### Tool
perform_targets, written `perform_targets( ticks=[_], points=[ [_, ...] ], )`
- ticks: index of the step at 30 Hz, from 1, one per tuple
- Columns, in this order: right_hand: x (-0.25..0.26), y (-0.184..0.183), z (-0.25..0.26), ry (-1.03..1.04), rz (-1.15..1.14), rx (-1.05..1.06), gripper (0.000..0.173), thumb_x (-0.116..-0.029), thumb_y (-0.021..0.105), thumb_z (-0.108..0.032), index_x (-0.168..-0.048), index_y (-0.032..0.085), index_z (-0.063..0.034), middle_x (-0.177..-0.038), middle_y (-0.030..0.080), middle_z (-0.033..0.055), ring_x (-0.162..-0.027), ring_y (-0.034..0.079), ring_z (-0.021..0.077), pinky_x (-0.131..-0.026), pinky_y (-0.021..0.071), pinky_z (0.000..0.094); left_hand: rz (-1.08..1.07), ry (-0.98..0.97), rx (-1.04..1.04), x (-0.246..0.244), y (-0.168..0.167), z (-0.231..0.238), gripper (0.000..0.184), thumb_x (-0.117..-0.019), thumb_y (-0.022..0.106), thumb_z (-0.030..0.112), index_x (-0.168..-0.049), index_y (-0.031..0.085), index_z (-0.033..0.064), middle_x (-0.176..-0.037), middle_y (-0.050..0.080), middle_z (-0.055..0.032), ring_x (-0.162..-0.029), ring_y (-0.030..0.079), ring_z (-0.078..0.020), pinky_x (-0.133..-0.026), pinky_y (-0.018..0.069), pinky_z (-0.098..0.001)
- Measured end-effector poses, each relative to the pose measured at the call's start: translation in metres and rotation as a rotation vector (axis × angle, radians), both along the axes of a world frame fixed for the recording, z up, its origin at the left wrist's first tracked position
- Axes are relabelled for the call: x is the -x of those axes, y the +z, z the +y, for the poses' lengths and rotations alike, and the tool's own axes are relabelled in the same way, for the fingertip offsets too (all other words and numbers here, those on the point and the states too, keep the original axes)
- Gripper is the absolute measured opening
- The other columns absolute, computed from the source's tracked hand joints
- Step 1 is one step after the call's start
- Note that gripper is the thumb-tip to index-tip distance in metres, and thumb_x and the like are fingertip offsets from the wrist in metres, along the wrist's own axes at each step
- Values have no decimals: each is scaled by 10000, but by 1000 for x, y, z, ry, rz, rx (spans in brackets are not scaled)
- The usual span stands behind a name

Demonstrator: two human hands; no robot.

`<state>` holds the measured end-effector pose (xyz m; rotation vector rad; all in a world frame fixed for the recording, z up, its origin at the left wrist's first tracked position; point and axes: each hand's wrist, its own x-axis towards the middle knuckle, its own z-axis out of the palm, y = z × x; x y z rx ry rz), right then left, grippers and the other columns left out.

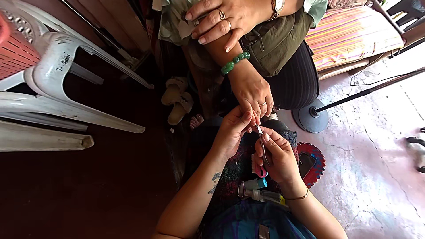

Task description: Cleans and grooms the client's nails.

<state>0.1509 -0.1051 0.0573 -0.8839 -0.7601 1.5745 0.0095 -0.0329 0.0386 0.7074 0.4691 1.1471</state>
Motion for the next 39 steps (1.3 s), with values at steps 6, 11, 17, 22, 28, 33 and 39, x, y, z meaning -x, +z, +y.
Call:
perform_targets(
  ticks=[6,11,17,22,28,33,39],
  points=[
    [1,2,0,-8,7,5,281,-1093,412,-84,-1201,640,38,-751,699,84,-537,637,88,-514,566,217,-3,5,-4,-1,0,0,133,-1043,550,145,-1007,678,129,-881,655,-16,-805,635,-80,-751,547,-218],
    [1,1,0,-13,-5,-6,281,-1086,424,-83,-1198,647,44,-725,665,61,-532,608,78,-507,544,211,1,-4,-19,0,-1,0,135,-1042,562,161,-1003,688,134,-890,662,-13,-814,638,-80,-758,550,-222],
    [0,3,1,-9,-7,1,276,-1082,431,-81,-1192,652,43,-694,646,43,-516,581,56,-491,514,194,6,0,-23,1,-1,0,142,-1045,547,151,-1008,682,128,-882,656,-16,-812,637,-84,-760,551,-230],
    [-2,4,4,11,0,13,278,-1086,428,-79,-1186,658,40,-703,683,63,-528,633,78,-508,563,213,11,11,-27,1,-1,0,127,-1040,558,145,-1006,680,133,-889,653,-6,-815,633,-78,-765,550,-224],
    [-8,8,7,50,9,60,287,-1080,431,-72,-1187,663,61,-689,671,57,-514,616,65,-496,546,196,22,11,-39,2,-2,1,115,-1035,570,147,-1009,682,134,-880,656,-10,-810,631,-77,-764,549,-225],
    [-15,14,12,93,-46,79,280,-1077,444,-74,-1167,671,66,-674,652,40,-502,591,51,-481,524,183,66,38,-67,2,-4,2,114,-1025,576,131,-991,685,129,-867,653,-8,-805,625,-88,-774,546,-253],
    [-28,26,19,131,-159,30,287,-1076,457,-95,-1197,690,21,-653,636,25,-490,566,37,-467,504,176,139,76,-125,4,-4,2,124,-1034,571,154,-1001,689,135,-848,656,1,-794,622,-73,-766,535,-223]
  ],
)
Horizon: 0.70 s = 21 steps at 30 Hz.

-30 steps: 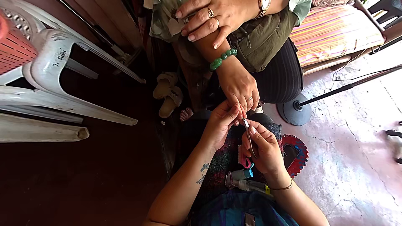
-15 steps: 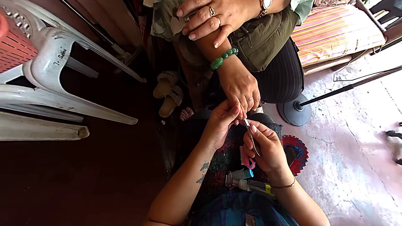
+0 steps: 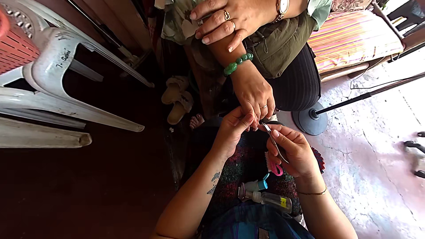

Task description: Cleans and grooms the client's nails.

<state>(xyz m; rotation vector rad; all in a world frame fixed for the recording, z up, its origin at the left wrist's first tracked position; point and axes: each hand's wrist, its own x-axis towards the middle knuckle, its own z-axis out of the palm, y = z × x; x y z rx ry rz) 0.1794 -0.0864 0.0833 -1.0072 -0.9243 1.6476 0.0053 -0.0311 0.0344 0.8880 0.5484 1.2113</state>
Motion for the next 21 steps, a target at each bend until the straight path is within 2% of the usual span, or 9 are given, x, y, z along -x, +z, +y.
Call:
perform_targets(
  ticks=[17,21],
  points=[
    [2,9,2,79,-6,96,301,-1078,442,-85,-1227,678,28,-670,663,49,-476,579,38,-456,512,165,48,32,-78,1,0,0,115,-1034,568,131,-992,674,124,-850,645,11,-802,620,-69,-774,538,-224],
    [1,10,4,77,-36,108,306,-1071,445,-80,-1239,681,20,-648,626,38,-475,554,36,-454,490,159,48,32,-77,1,0,0,111,-1033,570,128,-995,674,122,-847,642,12,-804,621,-69,-777,540,-228]
  ],
)
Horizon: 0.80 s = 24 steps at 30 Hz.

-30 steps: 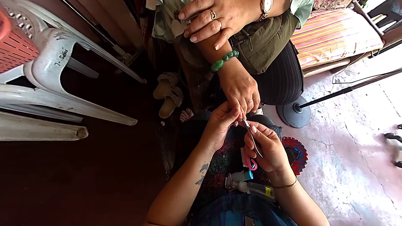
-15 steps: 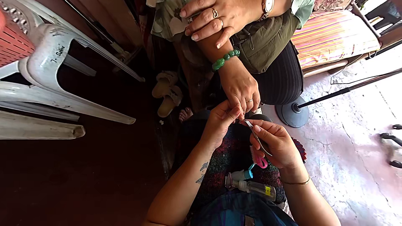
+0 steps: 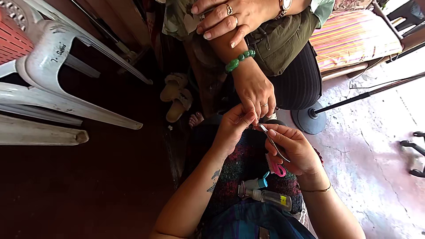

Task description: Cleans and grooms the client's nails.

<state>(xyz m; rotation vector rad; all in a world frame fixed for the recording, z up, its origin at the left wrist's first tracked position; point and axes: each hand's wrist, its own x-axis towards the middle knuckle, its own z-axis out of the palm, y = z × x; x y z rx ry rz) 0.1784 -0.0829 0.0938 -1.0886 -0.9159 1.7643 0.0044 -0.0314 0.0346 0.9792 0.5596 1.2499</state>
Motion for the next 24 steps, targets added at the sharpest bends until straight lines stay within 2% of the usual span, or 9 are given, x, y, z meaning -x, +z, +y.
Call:
perform_targets(
  ticks=[6,11,14,19,22,24],
  points=[
    [0,1,1,-2,-21,-21,303,-1071,446,-67,-1225,690,25,-657,659,54,-471,575,40,-454,509,164,-4,0,5,0,1,0,111,-1034,566,117,-999,671,116,-849,644,5,-795,617,-74,-767,535,-221],
    [-2,2,2,18,-59,-20,305,-1067,454,-78,-1233,693,12,-650,631,33,-472,544,26,-445,473,152,-18,-8,0,0,0,-1,110,-1034,566,112,-998,670,111,-844,641,2,-794,619,-74,-768,542,-224],
    [-2,3,2,16,-62,-38,292,-1066,461,-63,-1220,695,21,-663,666,54,-478,579,35,-454,504,159,-12,-12,-5,1,-1,-1,113,-1036,560,112,-993,664,114,-843,639,5,-794,619,-71,-772,540,-221],
    [-5,3,1,33,-48,-64,299,-1069,459,-61,-1237,692,21,-687,682,66,-478,581,37,-456,504,155,-31,-21,3,2,0,-1,116,-1038,559,119,-992,666,117,-835,641,5,-795,622,-70,-774,540,-221],
    [-8,1,-3,-42,-134,-204,289,-1077,475,-102,-1238,698,-13,-713,697,73,-499,612,61,-473,542,188,-24,-17,9,2,1,-5,160,-1065,523,194,-989,656,145,-841,624,19,-777,596,-61,-728,517,-203],
    [-7,-3,-9,-163,-335,-427,251,-1073,496,-109,-1215,684,-23,-783,711,55,-587,636,70,-537,554,204,26,-7,16,-1,3,-16,241,-1087,474,318,-1005,638,162,-883,623,25,-783,593,-58,-700,517,-199]
  ],
)
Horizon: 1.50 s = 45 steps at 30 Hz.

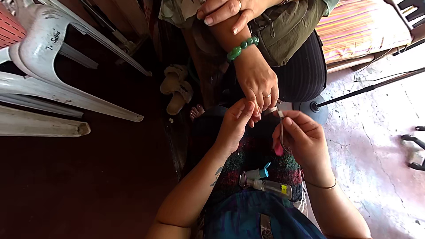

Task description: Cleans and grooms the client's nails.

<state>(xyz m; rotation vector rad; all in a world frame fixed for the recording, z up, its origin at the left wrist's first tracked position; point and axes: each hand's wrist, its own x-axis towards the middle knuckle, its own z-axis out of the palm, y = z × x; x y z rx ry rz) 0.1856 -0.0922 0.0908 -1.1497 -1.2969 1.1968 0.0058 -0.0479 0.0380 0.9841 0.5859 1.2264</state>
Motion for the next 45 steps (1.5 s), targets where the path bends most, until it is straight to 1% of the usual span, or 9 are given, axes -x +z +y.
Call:
perform_targets(
  ticks=[5,7,13,23,26,30,33,40,45],
  points=[
    [12,-24,-25,-169,-372,-317,168,-1010,583,-96,-1129,695,-59,-1232,613,64,-1164,592,149,-943,539,304,137,-161,86,-18,13,-47,294,-1054,543,199,-1292,627,49,-1088,699,-45,-931,679,-109,-853,585,-305],
    [9,-29,-33,-136,-396,-310,187,-1007,607,-128,-1163,694,-74,-1235,606,62,-1163,590,147,-955,535,307,107,-146,191,-18,14,-64,212,-1037,562,115,-1199,685,55,-846,657,-23,-685,594,-58,-640,521,-213],
    [1,11,-40,-81,110,-168,254,-1083,502,-290,-864,581,-191,-591,475,-80,-436,449,24,-411,433,194,322,-186,174,11,13,-94,343,-1047,543,112,-1367,665,136,-704,547,40,-523,403,-2,-465,324,-150],
    [49,8,-18,5,91,-51,315,-1070,536,-187,-763,521,-119,-523,439,-65,-388,417,37,-367,404,217,694,-163,-70,26,12,-119,225,-1044,572,159,-1172,748,102,-832,694,41,-624,525,17,-601,455,-183],
    [29,-4,-6,-30,-383,-280,267,-1051,577,-221,-838,608,-63,-668,524,-43,-565,488,14,-545,425,203,605,-143,-65,39,8,-117,259,-1044,559,149,-1234,733,119,-788,652,42,-567,478,-5,-513,398,-178],
    [14,-6,-41,505,-1031,-81,300,-893,793,-337,-905,717,-47,-780,674,121,-734,677,310,-676,562,575,525,-53,18,64,8,-110,230,-1015,598,91,-1192,744,107,-1189,667,26,-560,441,12,-465,357,-138],
    [35,-21,-86,723,-1340,146,522,-835,840,-211,-1256,614,-3,-974,675,279,-880,671,501,-717,513,685,413,-5,112,68,9,-109,279,-1015,583,39,-1251,727,83,-1144,744,-1,-476,393,28,-423,308,-137],
    [-6,-16,-99,582,-1018,74,599,-958,592,-163,-1520,426,-38,-954,683,173,-795,684,339,-720,559,557,334,33,174,63,8,-108,315,-1008,590,19,-1299,689,87,-1095,758,-28,-474,411,33,-409,296,-128],
    [38,-36,-121,572,-1295,161,755,-939,718,-201,-1588,352,-76,-1101,674,316,-945,681,522,-773,530,659,370,49,145,57,8,-106,301,-1013,585,24,-1281,700,97,-1104,761,-20,-490,451,34,-408,299,-128]
  ],
)
